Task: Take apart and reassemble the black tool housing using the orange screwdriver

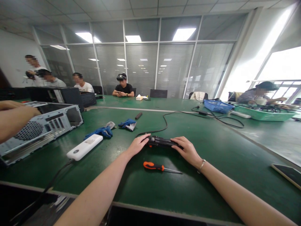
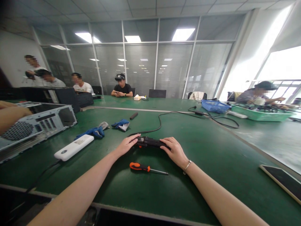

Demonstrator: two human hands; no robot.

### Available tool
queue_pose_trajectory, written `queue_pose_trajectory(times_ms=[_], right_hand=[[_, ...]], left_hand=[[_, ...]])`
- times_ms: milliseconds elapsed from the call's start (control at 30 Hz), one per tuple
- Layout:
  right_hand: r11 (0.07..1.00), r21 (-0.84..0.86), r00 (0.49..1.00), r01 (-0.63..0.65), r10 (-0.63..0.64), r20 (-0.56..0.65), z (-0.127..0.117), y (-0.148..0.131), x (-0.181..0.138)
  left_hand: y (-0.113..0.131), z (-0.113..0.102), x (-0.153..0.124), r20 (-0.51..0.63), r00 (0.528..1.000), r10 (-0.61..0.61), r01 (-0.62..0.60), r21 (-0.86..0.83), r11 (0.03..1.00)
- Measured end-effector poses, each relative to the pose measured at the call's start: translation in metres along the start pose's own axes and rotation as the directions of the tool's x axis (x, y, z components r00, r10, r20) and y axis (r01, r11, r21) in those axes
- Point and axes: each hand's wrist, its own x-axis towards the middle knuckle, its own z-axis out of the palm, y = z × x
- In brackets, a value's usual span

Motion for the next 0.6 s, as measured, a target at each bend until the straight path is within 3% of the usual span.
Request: queue_pose_trajectory(times_ms=[600], right_hand=[[0.996,-0.088,0.998,0.007,-0.002,0.063,0.0074,-0.0006,0.005]], left_hand=[[-0.0065,0.0074,0.0065,-0.018,0.999,0.038,-0.035,0.153,0.988]])
